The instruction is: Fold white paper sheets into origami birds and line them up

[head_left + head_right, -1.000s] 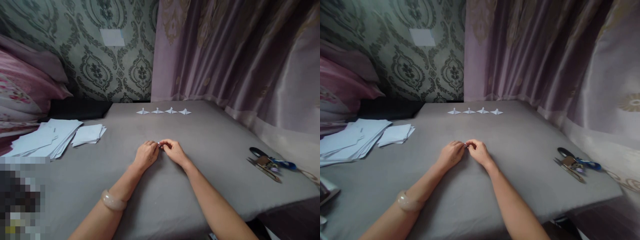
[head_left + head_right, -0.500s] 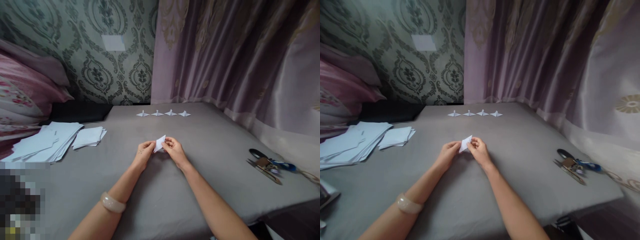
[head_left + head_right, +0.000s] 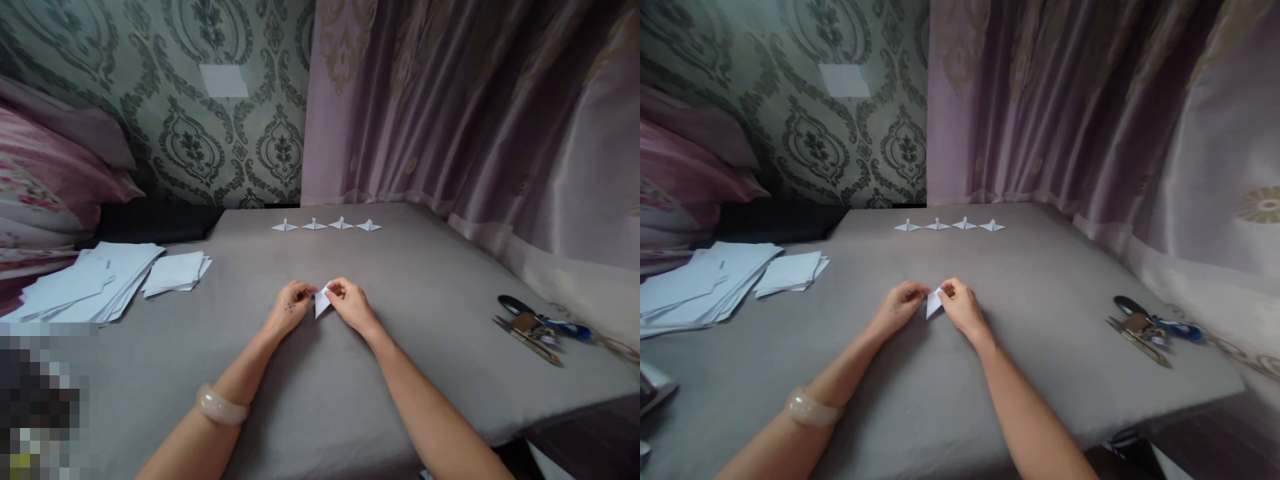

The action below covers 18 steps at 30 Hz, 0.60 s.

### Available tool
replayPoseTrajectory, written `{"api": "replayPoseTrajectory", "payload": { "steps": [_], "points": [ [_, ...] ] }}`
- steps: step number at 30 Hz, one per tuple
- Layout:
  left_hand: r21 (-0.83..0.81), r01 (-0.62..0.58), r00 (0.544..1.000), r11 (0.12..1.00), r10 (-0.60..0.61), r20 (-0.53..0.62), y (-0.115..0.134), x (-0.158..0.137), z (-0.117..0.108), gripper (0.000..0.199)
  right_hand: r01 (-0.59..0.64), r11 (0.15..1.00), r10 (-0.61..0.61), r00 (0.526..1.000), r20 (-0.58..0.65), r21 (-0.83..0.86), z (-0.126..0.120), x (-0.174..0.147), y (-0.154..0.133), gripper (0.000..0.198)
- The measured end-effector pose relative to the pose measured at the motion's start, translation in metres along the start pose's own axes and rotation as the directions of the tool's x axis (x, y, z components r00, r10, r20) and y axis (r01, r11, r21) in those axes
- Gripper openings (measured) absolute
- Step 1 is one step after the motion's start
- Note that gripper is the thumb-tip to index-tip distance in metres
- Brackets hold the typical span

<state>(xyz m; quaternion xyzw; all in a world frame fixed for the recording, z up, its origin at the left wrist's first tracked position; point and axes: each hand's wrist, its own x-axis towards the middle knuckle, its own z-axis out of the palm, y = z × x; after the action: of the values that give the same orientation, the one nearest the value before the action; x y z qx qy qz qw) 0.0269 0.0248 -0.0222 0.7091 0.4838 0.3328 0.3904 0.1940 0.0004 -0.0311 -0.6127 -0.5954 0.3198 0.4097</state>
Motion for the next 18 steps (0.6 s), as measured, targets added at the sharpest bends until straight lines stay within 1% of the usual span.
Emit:
{"api": "replayPoseTrajectory", "payload": {
  "steps": [2, 4, 7, 10, 13, 18],
  "points": [
    [0.102, -0.081, 0.997, 0.991, 0.08, 0.017, -0.002, 0.001, 0.0, 0.027, 0.044, 0.998, -0.043, 0.999, 0.021, -0.049, -0.001, -0.001, -0.001, 0.01],
    [0.161, -0.128, 0.992, 0.979, 0.123, 0.039, -0.003, 0.001, 0.0, 0.027, 0.115, 0.987, -0.11, 0.993, 0.05, -0.115, -0.002, -0.001, -0.003, 0.013],
    [0.206, -0.156, 0.988, 0.966, 0.149, 0.051, -0.005, 0.001, 0.001, 0.028, 0.263, 0.935, -0.241, 0.964, 0.116, -0.239, -0.004, -0.001, -0.004, 0.02],
    [0.239, -0.169, 0.986, 0.956, 0.164, 0.042, -0.006, 0.001, 0.001, 0.029, 0.355, 0.889, -0.31, 0.931, 0.19, -0.29, -0.006, 0.0, -0.005, 0.024],
    [0.277, -0.182, 0.983, 0.943, 0.177, 0.043, -0.006, -0.001, -0.002, 0.033, 0.394, 0.859, -0.336, 0.916, 0.221, -0.328, -0.007, -0.001, -0.005, 0.028],
    [0.325, -0.184, 0.983, 0.928, 0.166, 0.084, -0.004, -0.001, -0.009, 0.035, 0.395, 0.833, -0.339, 0.918, 0.207, -0.387, -0.009, -0.008, -0.006, 0.032]
  ]
}}
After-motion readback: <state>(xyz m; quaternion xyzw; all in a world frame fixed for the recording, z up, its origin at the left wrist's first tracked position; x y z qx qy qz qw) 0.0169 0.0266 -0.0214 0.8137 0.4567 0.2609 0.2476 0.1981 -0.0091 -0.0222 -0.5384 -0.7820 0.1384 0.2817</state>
